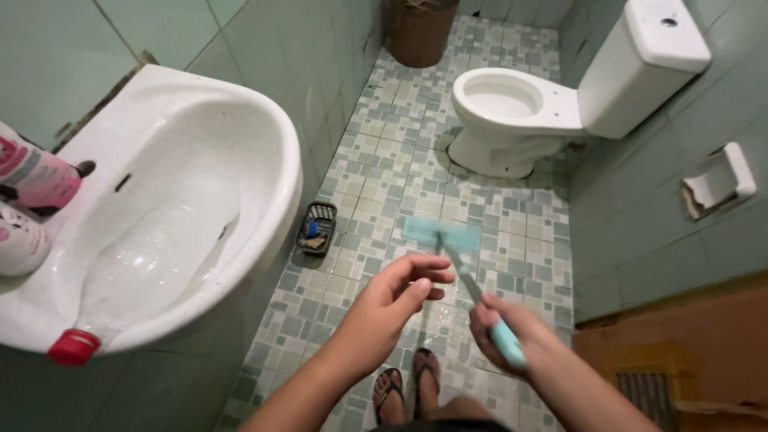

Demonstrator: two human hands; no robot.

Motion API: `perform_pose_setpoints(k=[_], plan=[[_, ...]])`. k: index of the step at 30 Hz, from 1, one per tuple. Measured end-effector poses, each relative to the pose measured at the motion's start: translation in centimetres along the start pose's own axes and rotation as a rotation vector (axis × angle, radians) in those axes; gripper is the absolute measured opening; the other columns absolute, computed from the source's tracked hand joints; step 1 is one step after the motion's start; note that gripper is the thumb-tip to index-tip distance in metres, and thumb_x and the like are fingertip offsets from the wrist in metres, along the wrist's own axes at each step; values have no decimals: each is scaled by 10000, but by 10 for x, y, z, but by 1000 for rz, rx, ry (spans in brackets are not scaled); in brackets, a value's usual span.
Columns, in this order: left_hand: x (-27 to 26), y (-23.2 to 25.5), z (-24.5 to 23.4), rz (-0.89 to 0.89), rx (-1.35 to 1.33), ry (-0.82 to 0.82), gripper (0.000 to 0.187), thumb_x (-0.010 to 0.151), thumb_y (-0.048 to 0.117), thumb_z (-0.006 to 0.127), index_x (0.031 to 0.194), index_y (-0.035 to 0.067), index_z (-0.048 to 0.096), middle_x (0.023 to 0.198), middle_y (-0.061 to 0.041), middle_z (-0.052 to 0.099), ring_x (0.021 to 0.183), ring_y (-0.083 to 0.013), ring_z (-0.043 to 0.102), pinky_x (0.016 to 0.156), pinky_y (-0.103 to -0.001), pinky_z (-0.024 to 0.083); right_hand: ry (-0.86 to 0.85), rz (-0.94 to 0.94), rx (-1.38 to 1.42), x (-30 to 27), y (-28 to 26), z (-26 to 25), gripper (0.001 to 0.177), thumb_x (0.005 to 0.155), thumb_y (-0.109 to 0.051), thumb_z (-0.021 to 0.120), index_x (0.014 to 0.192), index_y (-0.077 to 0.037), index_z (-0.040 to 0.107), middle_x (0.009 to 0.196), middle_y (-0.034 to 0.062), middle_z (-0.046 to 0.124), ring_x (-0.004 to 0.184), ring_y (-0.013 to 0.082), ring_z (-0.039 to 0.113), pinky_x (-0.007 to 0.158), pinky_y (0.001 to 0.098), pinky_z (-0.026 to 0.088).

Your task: The person mops the tiled floor of a bathroom by hand using a small flat mop, moving the tool across the floor in multiple directions while stepping around the room.

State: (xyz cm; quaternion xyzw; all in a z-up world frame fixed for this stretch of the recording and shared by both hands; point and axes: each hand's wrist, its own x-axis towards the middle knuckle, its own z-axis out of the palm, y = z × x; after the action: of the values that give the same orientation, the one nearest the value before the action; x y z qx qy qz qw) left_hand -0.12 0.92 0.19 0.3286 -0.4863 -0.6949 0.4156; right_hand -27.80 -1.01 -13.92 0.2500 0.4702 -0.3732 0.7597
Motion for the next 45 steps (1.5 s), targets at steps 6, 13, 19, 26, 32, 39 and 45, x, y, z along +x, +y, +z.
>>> perform_pose_setpoints(k=[6, 13, 19, 26, 32, 39, 45], plan=[[4, -14, 23, -6, -59, 5, 338, 1032, 141, 506, 1336, 26, 600, 1251, -100, 693, 1158, -195, 638, 1055, -352, 503, -55, 18, 30, -81, -21, -5, 161, 1004, -148, 536, 904, -47, 460, 661, -20, 486, 454, 47, 445, 393, 170, 421], [30, -44, 64, -83, -106, -33, 349, 1021, 111, 490, 1341, 13, 587, 1266, -104, 677, 1179, -190, 637, 1061, -371, 499, -29, 12, -269, 61, -171, -21, 268, 1016, -289, 605, 969, -72, 456, 705, -15, 500, 475, 53, 469, 366, 173, 440], [60, -54, 88, 58, -108, -129, 334, 1051, 98, 484, 1346, -26, 579, 1284, -133, 664, 1225, -208, 629, 1104, -381, 501, 37, -363, -688, 101, -162, -42, 105, 965, -253, 589, 1055, -221, 547, 715, -14, 536, 475, 87, 501, 379, 225, 431], [46, -56, 105, 74, -51, -167, 344, 1046, 111, 503, 1360, -5, 585, 1286, -120, 668, 1220, -195, 631, 1099, -377, 501, 20, -141, -96, -30, -29, -74, 226, 982, -300, 641, 938, -116, 518, 710, 19, 572, 496, 59, 514, 394, 165, 448], [29, -54, 106, -80, 27, -162, 360, 1019, 147, 509, 1346, 31, 606, 1280, -103, 687, 1163, -205, 638, 1059, -376, 493, -108, 10, 274, -134, -2, -82, 191, 967, -165, 577, 857, -30, 497, 649, 7, 511, 452, 53, 444, 380, 176, 425], [46, -48, 115, -51, -4, -174, 345, 1022, 148, 518, 1332, 20, 597, 1286, -99, 676, 1178, -217, 639, 1065, -383, 504, -198, -208, -91, 54, -143, -70, 146, 1046, -167, 562, 981, -90, 456, 720, 6, 523, 507, 96, 499, 448, 241, 482], [55, -43, 121, -10, -31, -232, 354, 1048, 177, 513, 1362, 28, 582, 1286, -102, 674, 1184, -208, 628, 1074, -377, 488, 32, -382, -492, 105, -184, -128, 547, 931, -214, 652, 1426, -405, 518, 781, 37, 541, 528, 102, 469, 409, 223, 416]])
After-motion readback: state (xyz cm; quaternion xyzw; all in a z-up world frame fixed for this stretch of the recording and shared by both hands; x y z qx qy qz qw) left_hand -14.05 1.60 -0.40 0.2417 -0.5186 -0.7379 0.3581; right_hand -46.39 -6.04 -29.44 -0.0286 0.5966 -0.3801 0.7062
